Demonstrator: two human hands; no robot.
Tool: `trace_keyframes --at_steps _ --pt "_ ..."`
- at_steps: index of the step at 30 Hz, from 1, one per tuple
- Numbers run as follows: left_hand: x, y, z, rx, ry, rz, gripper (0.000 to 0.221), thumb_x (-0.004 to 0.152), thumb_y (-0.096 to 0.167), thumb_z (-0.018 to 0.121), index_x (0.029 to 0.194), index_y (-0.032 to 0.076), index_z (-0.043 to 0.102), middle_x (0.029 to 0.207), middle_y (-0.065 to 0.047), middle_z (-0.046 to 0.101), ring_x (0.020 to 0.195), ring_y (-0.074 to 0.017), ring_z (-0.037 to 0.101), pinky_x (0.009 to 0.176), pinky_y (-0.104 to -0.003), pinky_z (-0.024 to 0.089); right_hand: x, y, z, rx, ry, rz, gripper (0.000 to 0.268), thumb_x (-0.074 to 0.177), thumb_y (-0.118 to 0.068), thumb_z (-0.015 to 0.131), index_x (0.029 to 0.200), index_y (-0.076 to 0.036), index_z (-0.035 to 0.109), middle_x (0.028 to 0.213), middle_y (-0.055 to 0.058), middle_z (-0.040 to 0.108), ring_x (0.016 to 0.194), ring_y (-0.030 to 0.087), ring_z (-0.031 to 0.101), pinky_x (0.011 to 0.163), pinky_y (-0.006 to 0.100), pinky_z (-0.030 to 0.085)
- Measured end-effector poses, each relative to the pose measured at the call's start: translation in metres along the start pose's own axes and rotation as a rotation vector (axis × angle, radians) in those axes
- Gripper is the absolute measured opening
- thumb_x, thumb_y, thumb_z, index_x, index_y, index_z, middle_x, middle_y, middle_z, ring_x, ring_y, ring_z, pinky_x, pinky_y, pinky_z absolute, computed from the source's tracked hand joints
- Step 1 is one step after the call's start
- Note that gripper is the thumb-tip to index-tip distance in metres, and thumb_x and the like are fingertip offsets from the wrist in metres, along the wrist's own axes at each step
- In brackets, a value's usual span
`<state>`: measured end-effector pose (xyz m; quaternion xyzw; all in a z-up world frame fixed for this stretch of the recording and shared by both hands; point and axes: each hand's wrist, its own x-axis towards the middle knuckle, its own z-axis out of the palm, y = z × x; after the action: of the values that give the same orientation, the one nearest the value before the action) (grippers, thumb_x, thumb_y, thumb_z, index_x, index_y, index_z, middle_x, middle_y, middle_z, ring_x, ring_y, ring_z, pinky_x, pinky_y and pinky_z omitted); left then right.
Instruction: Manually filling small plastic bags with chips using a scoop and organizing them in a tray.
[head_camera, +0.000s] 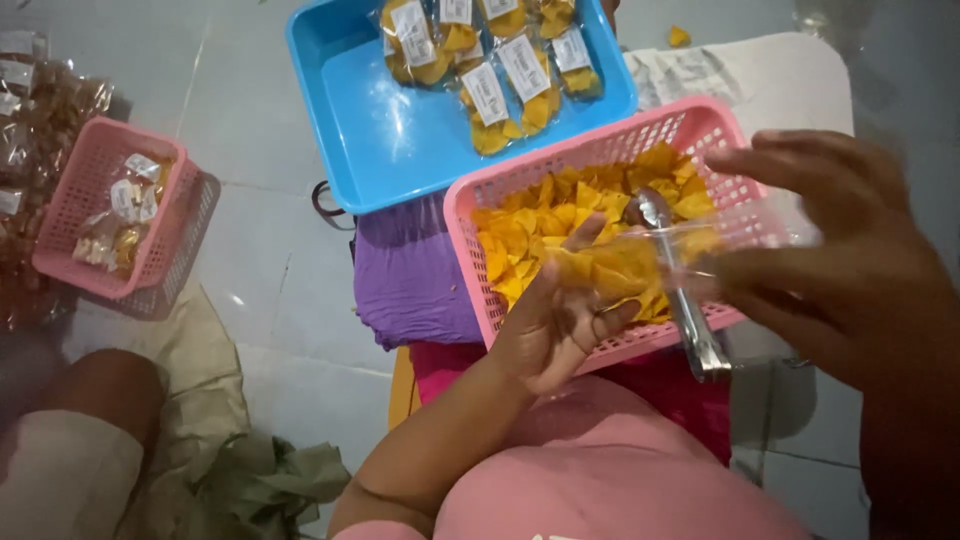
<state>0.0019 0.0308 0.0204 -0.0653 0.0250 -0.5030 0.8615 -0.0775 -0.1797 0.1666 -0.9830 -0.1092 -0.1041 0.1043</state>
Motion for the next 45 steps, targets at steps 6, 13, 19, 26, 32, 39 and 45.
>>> trace_keyframes --at_steps 6,13,19,26,32,39,45 --pt "-0.003 0.0 0.0 0.189 0.007 0.019 0.075 0.106 0.015 0.07 0.167 0.006 0.027 0.149 -0.024 0.053 0.131 -0.0334 0.06 0.113 -0.043 0.051 -0.013 0.006 0.005 0.088 -0.027 0.016 0.018 0.073 -0.029 0.077 0.089 -0.028 0.084 0.151 0.016 0.057 0.147 0.042 0.044 0.121 0.055 0.03" --pt "-0.009 0.047 0.002 0.496 0.379 0.392 0.012 0.097 0.013 0.071 0.103 0.005 0.066 0.091 -0.008 0.07 0.088 -0.0204 0.071 0.091 -0.038 0.06 -0.074 0.036 0.028 0.069 -0.032 0.115 0.047 0.071 -0.001 0.076 0.116 -0.014 0.072 0.153 0.026 0.051 0.132 0.04 0.053 0.107 0.054 0.047" --pt "-0.019 0.053 -0.012 0.494 0.227 0.388 0.034 0.1 0.017 0.073 0.128 0.002 0.062 0.122 -0.011 0.07 0.11 -0.0224 0.07 0.098 -0.033 0.058 -0.129 0.03 0.105 0.026 -0.267 0.188 0.073 0.056 -0.03 0.085 0.127 -0.043 0.07 0.159 0.014 0.046 0.142 0.036 0.045 0.108 0.053 0.039" --pt "-0.017 0.055 -0.019 0.464 0.217 0.348 0.037 0.098 0.018 0.076 0.131 0.008 0.062 0.124 -0.01 0.071 0.116 -0.0259 0.069 0.104 -0.045 0.054 -0.134 0.031 0.106 0.359 0.237 0.515 0.046 0.086 0.017 0.07 0.128 0.002 0.063 0.127 0.02 0.065 0.096 0.029 0.062 0.086 0.039 0.051" --pt "-0.018 0.062 -0.026 0.46 0.226 0.364 0.044 0.099 0.018 0.075 0.135 0.0 0.058 0.13 -0.016 0.068 0.12 -0.0277 0.067 0.106 -0.041 0.055 -0.121 0.056 0.108 0.997 0.6 0.902 0.022 0.121 -0.007 0.049 0.142 -0.014 0.049 0.135 0.007 0.061 0.112 0.013 0.065 0.095 0.02 0.059" --pt "-0.015 0.063 -0.03 0.405 0.244 0.369 0.06 0.097 0.017 0.072 0.15 0.021 0.045 0.151 -0.014 0.053 0.14 -0.0387 0.053 0.103 -0.038 0.053 -0.082 0.07 0.127 1.235 0.612 1.021 0.02 0.116 -0.019 0.052 0.136 -0.014 0.052 0.119 0.004 0.066 0.106 0.011 0.072 0.092 0.019 0.062" --pt "-0.016 0.065 -0.035 0.404 0.282 0.393 0.057 0.094 0.017 0.076 0.145 0.021 0.049 0.147 -0.017 0.053 0.132 -0.0356 0.057 0.104 -0.039 0.053 -0.06 0.074 0.118 1.178 0.593 1.036 0.022 0.118 -0.026 0.048 0.134 -0.012 0.054 0.115 0.003 0.064 0.102 0.009 0.069 0.095 0.021 0.064"
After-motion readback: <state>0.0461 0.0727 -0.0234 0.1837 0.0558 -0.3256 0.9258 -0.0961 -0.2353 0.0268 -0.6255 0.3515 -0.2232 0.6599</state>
